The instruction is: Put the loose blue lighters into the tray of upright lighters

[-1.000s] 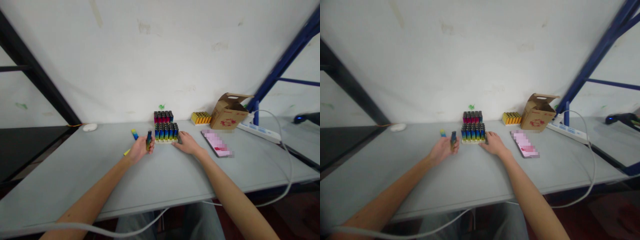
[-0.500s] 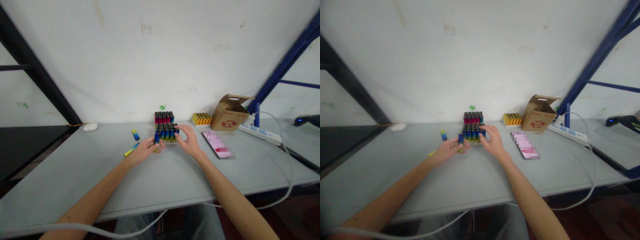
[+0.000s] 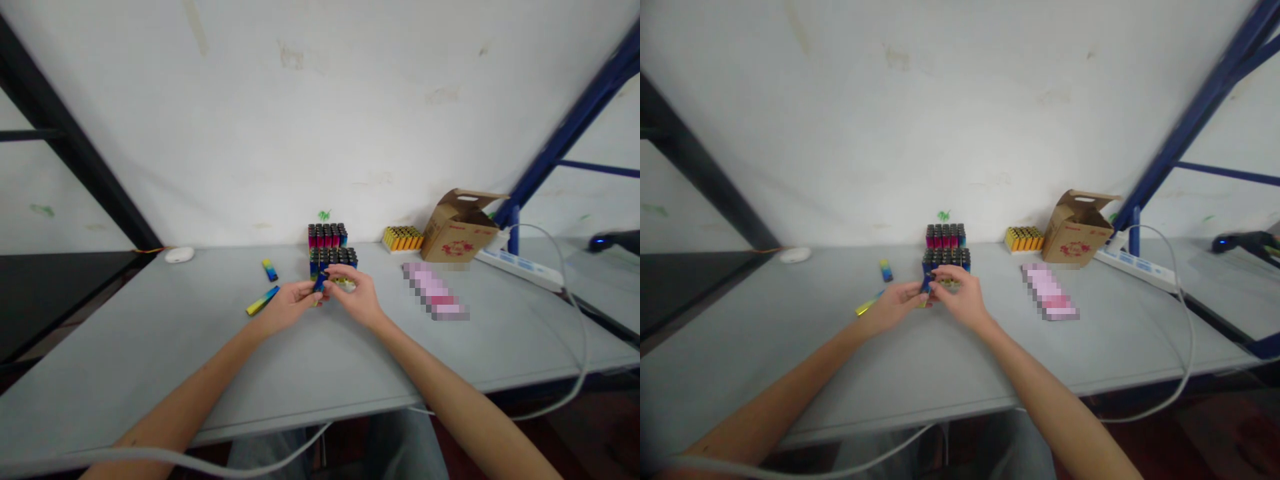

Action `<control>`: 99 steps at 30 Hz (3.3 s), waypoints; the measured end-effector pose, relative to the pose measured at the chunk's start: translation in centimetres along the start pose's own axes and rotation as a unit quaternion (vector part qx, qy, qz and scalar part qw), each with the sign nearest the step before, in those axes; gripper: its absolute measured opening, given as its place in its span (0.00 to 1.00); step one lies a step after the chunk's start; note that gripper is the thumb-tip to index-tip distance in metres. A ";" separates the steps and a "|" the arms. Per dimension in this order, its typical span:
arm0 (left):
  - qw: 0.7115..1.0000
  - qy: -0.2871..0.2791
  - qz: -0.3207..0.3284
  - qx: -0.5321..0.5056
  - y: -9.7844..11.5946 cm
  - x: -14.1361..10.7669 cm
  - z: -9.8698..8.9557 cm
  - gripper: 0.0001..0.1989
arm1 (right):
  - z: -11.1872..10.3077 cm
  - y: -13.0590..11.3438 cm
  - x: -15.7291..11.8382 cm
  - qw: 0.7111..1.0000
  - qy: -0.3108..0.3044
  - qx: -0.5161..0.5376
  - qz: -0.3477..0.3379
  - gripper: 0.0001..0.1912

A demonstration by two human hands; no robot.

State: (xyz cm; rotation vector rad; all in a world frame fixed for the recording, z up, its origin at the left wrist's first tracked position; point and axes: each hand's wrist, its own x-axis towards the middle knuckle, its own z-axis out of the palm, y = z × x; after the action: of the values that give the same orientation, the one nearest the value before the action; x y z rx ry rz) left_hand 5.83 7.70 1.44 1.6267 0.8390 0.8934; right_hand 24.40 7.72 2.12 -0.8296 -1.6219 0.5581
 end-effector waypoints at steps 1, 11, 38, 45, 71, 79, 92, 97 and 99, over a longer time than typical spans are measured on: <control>1.000 0.014 0.000 0.016 0.1 0.0 -0.2 0.25 | -0.1 0.0 0.1 1.000 0.012 0.009 0.015 0.09; 0.910 0.092 0.101 0.392 -0.5 -0.4 -2.9 0.15 | -2.6 0.9 1.0 0.989 0.086 -0.111 -0.041 0.11; 0.873 -0.002 0.118 0.473 -1.2 -1.2 -2.3 0.24 | -1.2 1.7 0.3 0.975 0.006 -0.196 -0.108 0.06; 0.892 0.005 0.116 0.436 -1.5 -1.3 -2.9 0.23 | -1.2 1.7 0.3 0.976 0.008 -0.193 -0.104 0.06; 0.901 0.007 0.110 0.420 -0.9 -1.3 -2.5 0.21 | 0.2 2.5 0.3 0.983 -0.016 -0.155 -0.094 0.08; 0.884 0.013 0.096 0.458 -0.1 -1.2 -3.0 0.18 | 1.0 1.9 0.9 0.963 -0.050 -0.231 -0.129 0.09; 0.857 0.009 0.079 0.509 -0.3 -0.7 -2.7 0.18 | 0.8 1.1 1.0 0.905 -0.103 -0.378 -0.168 0.24; 0.856 0.029 0.073 0.512 -0.5 -0.7 -2.6 0.20 | -0.6 1.4 1.2 0.929 -0.091 -0.318 -0.166 0.23; 0.854 0.036 0.072 0.513 -0.8 -0.7 -2.7 0.21 | -2.1 1.8 1.5 0.941 -0.056 -0.302 -0.145 0.23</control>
State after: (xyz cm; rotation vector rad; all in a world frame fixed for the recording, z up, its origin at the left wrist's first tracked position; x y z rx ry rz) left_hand 3.08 8.50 1.08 2.6097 1.3959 0.6082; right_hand 26.69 9.81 2.16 -0.9842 -2.0138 -0.1222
